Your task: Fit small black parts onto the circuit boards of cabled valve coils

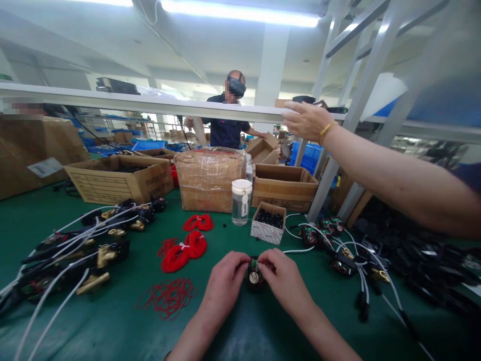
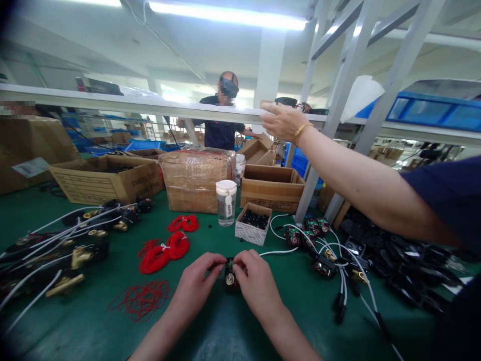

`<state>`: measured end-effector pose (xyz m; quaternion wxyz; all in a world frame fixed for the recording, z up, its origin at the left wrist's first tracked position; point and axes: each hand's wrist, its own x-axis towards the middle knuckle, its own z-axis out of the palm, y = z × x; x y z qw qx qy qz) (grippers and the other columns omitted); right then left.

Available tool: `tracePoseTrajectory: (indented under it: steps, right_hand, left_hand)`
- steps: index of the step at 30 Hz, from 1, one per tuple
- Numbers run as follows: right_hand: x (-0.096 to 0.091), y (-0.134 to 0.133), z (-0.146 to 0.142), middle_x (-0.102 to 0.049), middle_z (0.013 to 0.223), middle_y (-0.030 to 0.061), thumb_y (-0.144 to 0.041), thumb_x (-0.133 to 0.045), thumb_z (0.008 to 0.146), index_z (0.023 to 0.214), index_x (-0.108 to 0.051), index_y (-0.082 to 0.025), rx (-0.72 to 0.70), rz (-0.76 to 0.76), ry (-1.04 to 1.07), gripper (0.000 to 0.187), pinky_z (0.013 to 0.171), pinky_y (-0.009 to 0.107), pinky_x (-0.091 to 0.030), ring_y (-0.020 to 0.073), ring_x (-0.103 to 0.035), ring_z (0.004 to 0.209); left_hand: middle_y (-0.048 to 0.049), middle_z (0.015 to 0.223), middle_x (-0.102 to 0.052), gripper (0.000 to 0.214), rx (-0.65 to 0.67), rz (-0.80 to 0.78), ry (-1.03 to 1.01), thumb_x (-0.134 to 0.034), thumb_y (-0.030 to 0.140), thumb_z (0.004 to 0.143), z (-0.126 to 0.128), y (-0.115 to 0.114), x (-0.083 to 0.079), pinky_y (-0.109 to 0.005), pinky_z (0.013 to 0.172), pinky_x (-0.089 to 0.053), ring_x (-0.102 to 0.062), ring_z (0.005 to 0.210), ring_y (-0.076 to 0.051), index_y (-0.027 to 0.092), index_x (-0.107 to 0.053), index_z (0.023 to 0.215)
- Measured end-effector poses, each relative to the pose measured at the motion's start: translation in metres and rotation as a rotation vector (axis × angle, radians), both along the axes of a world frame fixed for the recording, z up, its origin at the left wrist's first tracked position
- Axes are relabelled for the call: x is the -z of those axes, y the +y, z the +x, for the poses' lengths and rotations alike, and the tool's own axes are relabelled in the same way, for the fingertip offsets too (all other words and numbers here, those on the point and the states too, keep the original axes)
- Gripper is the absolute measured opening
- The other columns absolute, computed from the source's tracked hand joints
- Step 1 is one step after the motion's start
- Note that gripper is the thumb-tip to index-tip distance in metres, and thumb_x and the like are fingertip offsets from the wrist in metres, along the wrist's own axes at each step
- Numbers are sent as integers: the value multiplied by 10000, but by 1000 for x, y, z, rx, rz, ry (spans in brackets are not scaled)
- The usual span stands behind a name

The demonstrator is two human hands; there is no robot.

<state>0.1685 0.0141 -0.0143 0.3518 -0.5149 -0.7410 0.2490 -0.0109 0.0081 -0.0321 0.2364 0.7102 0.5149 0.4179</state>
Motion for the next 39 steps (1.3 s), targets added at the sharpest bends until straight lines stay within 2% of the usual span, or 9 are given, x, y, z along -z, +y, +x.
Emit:
tracePoseTrajectory:
  steps: [8, 14, 19, 24, 28, 30, 34, 39]
  right_hand:
    - [3, 2, -2, -594, 873, 18, -142, -519, 925, 842, -599, -217, 69, 91, -142, 138, 734, 299, -445, 182, -597, 815]
    - [13, 3, -4, -575, 890, 30, -110, -483, 962, 883, -594, -205, 97, 238, -333, 166, 734, 289, -424, 177, -577, 806]
    - [17, 4, -9, -571, 871, 41, -94, -480, 961, 851, -582, -201, 125, 373, -480, 185, 713, 301, -397, 190, -549, 791]
    - [18, 4, -10, -566, 854, 58, -78, -490, 945, 832, -575, -198, 157, 436, -546, 185, 709, 328, -385, 214, -533, 790]
    - [22, 6, -8, -564, 846, 59, -78, -489, 944, 821, -568, -203, 175, 458, -540, 192, 715, 330, -387, 216, -530, 792]
    - [24, 8, -7, -567, 858, 60, -88, -484, 954, 841, -577, -199, 172, 437, -522, 184, 728, 327, -399, 214, -542, 807]
    - [27, 8, -2, -572, 894, 64, -126, -463, 985, 898, -603, -194, 116, 351, -443, 179, 755, 315, -434, 205, -569, 833]
    - [28, 4, 8, -593, 930, 51, -145, -489, 981, 960, -634, -209, 42, 279, -276, 160, 798, 305, -475, 191, -595, 857]
  left_hand:
    - [-25, 930, -709, 183, 13, -10, 47, -508, 234, 905, 7, 14, -1, -295, 841, -493, -660, 903, -189, 241, -691, 904]
    - [-23, 909, -700, 221, 38, 44, 129, -502, 188, 901, 9, 17, -7, -287, 846, -487, -658, 903, -184, 247, -714, 921]
    - [-28, 862, -686, 222, -8, 26, 154, -529, 162, 869, 10, 19, -12, -293, 812, -480, -647, 870, -193, 244, -735, 880]
    - [-27, 875, -691, 183, -47, -75, 24, -581, 170, 826, 10, 23, -10, -311, 832, -479, -641, 864, -199, 238, -740, 886]
    - [-44, 921, -728, 174, -68, -164, -61, -578, 242, 841, 8, 27, 1, -342, 899, -487, -657, 920, -219, 231, -749, 871]
    - [-48, 985, -759, 237, -43, -233, -128, -524, 266, 877, 8, 27, 8, -347, 932, -497, -675, 975, -218, 226, -750, 932]
    - [-68, 1072, -776, 337, 53, -364, -256, -455, 203, 871, 8, 18, 18, -315, 869, -559, -714, 979, -198, 175, -712, 1087]
    - [-80, 1142, -757, 409, 69, -442, -433, -575, 158, 773, 13, -2, 18, -348, 965, -543, -701, 1050, -211, 182, -666, 1170]
